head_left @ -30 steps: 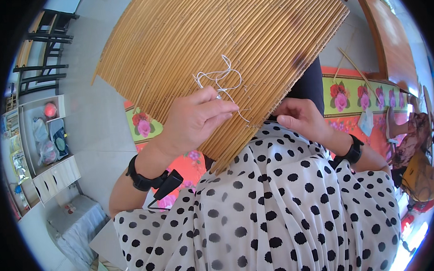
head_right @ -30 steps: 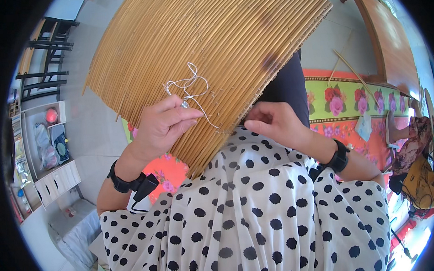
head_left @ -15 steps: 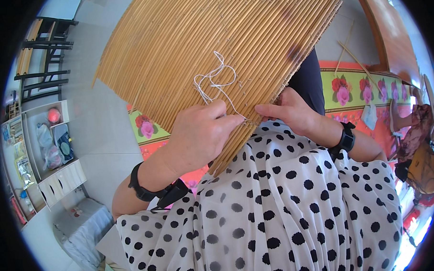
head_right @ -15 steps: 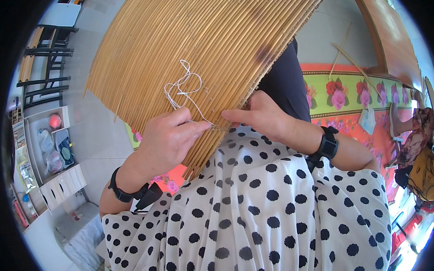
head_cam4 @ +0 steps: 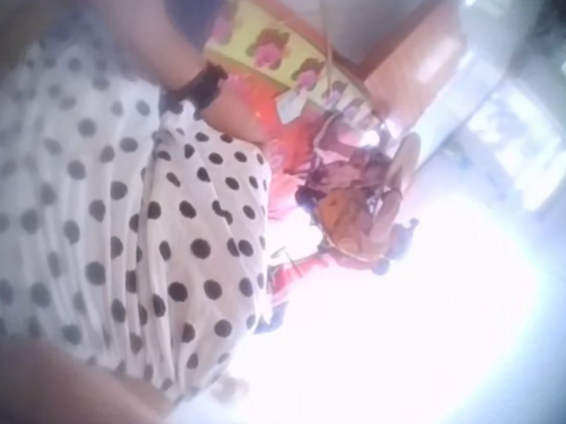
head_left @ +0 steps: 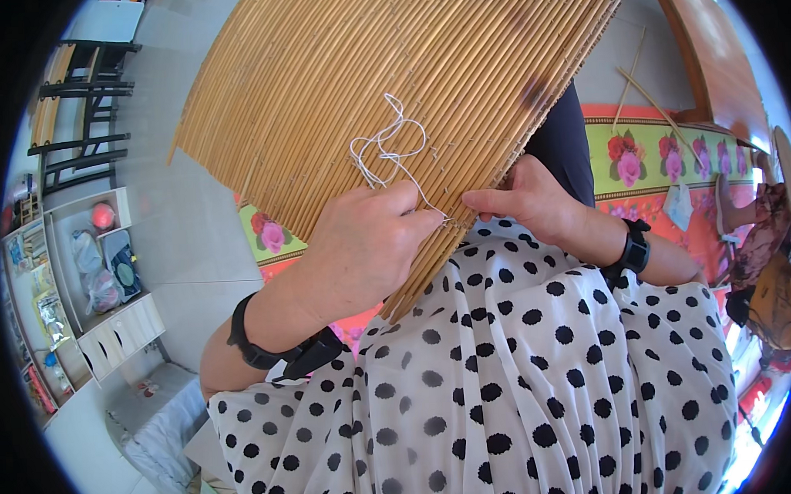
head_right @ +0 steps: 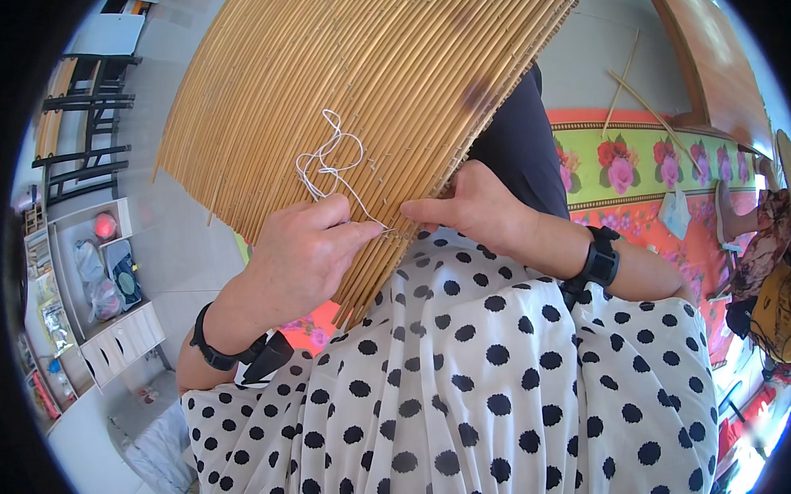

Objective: The person sits on a floral mat and weaves a bamboo mat by threading white string through the bamboo slats. They repeatedly pull the string through the slats to secure them together.

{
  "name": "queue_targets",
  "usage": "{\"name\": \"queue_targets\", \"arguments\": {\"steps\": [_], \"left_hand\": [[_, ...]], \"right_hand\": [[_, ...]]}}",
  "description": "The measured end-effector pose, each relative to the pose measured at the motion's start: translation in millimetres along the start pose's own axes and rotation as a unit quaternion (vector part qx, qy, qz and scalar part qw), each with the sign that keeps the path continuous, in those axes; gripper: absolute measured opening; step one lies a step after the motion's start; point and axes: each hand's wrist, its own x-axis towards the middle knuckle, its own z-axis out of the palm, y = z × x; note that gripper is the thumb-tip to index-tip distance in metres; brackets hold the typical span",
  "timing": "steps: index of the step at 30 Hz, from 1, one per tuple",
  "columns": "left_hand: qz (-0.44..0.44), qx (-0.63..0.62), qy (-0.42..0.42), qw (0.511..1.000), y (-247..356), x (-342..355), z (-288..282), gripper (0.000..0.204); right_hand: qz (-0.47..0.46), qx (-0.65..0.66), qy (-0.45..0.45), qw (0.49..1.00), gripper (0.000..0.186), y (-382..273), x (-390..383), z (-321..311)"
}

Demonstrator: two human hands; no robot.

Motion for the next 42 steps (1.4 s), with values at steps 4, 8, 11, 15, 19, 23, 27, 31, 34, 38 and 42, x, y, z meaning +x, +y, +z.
{"name": "queue_targets", "arguments": {"steps": [4, 8, 11, 15, 19, 23, 27, 31, 34, 38, 42], "left_hand": [[-0.003, 0.001, -0.017, 1.0, 0, 2, -2, 0.027], [-0.008, 0.011, -0.039, 0.999, 1, 4, -4, 0.027], [-0.014, 0.016, -0.048, 0.999, 2, 3, -6, 0.027], [-0.012, 0.05, -0.059, 0.997, 5, 7, -4, 0.024], [-0.024, 0.076, -0.084, 0.993, 14, 15, -6, 0.014], [-0.004, 0.124, -0.119, 0.985, 24, 28, -12, 0.007], [0.015, 0.164, -0.136, 0.977, 35, 40, -15, 0.009], [0.03, 0.199, -0.141, 0.969, 42, 44, -10, 0.009], [0.036, 0.203, -0.123, 0.971, 38, 39, -3, 0.009], [0.007, 0.16, -0.087, 0.983, 23, 24, -14, 0.008], [-0.085, 0.082, -0.012, 0.993, 4, -13, -17, 0.008]], "right_hand": [[0.0, 0.028, -0.006, 1.0, 0.029, 0, 2, -1], [0.014, 0.028, -0.006, 0.999, 0.03, 3, 3, -3], [0.041, 0.008, -0.013, 0.999, 0.031, 1, 4, -6], [0.032, 0.014, -0.011, 0.999, 0.032, -1, 3, -4], [0.018, 0.012, 0.009, 1.0, 0.031, -4, 2, -1], [0.015, -0.039, 0.016, 0.999, 0.027, -5, 4, -6], [0.006, -0.061, 0.022, 0.998, 0.026, -10, 3, -5], [0.005, -0.076, 0.025, 0.997, 0.027, -1, 8, -7], [0.001, -0.061, 0.023, 0.998, 0.027, 8, 10, -5], [-0.006, -0.028, 0.012, 1.0, 0.027, 1, 8, -2], [-0.004, -0.004, 0.004, 1.0, 0.028, -5, 6, 3]]}}
